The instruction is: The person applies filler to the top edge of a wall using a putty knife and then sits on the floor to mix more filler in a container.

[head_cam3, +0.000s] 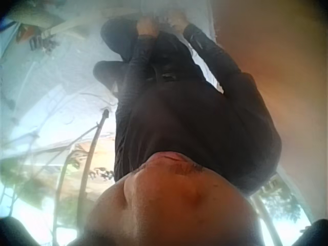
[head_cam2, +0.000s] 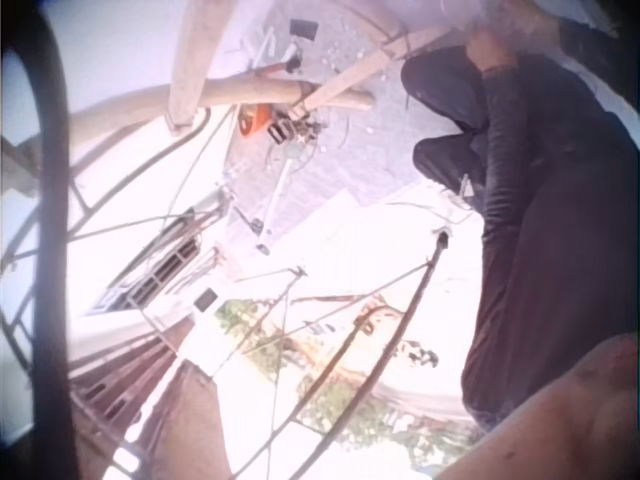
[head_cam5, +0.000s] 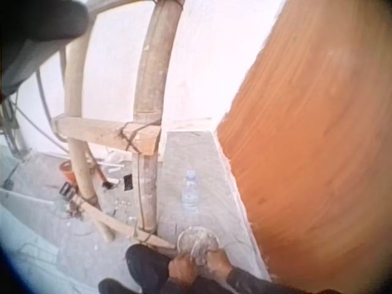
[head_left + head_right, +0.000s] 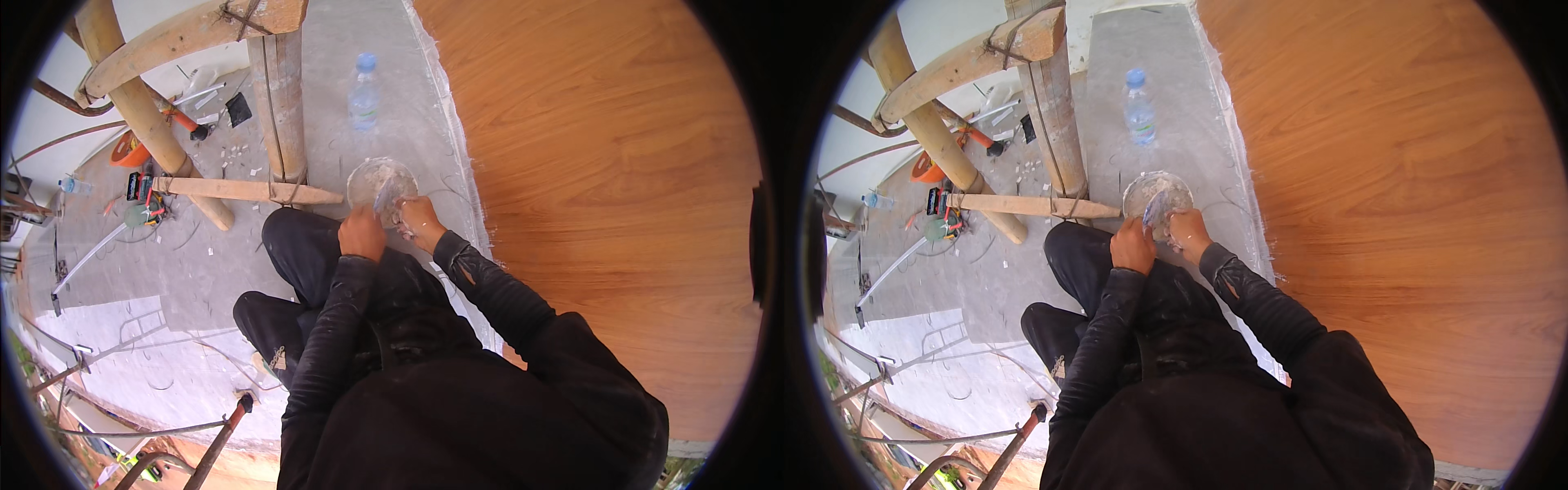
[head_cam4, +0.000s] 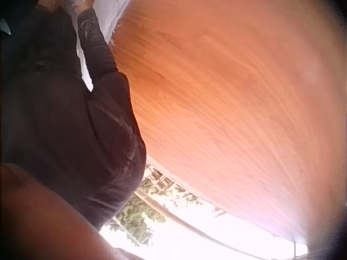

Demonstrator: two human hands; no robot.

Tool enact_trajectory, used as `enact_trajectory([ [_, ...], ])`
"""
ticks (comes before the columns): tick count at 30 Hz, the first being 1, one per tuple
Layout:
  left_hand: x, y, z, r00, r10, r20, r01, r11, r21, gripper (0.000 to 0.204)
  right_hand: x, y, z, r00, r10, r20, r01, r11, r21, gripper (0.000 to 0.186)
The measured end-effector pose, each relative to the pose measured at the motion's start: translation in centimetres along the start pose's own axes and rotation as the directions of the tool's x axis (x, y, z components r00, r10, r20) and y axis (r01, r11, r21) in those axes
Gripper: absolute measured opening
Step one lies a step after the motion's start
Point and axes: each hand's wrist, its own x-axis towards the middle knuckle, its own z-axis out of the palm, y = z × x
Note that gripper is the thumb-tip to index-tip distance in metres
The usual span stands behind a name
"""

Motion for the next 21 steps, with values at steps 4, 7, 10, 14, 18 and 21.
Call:
enact_trajectory([
  [4,0.4,-0.6,0.8,1.000,0.002,0.031,-0.003,0.999,0.035,0.012,-0.5,1.2,-1.3,0.985,0.037,0.167,-0.041,0.999,0.020,0.016],
  [7,0.6,-0.9,0.9,0.999,-0.046,0.024,0.045,0.999,0.030,0.014,-2.1,0.4,-2.2,0.987,0.026,0.156,0.000,0.986,-0.166,0.017],
  [10,0.7,-0.9,0.8,0.983,-0.186,0.014,0.186,0.983,-0.001,0.017,-4.2,-1.2,-2.5,0.994,-0.032,0.108,0.065,0.943,-0.325,0.020],
  [14,0.2,-1.3,0.2,0.976,-0.216,-0.039,0.214,0.976,-0.048,0.021,-4.7,-1.7,-2.5,0.992,-0.057,0.112,0.087,0.953,-0.291,0.023],
  [18,0.3,-2.5,0.2,0.980,-0.198,-0.032,0.194,0.976,-0.096,0.024,-3.3,-1.1,-1.3,0.991,-0.077,0.114,0.112,0.933,-0.343,0.024],
  [21,0.4,-4.1,0.6,0.974,-0.218,0.054,0.224,0.959,-0.172,0.024,-1.6,-1.4,-1.1,0.980,-0.193,0.057,0.198,0.877,-0.438,0.026],
])
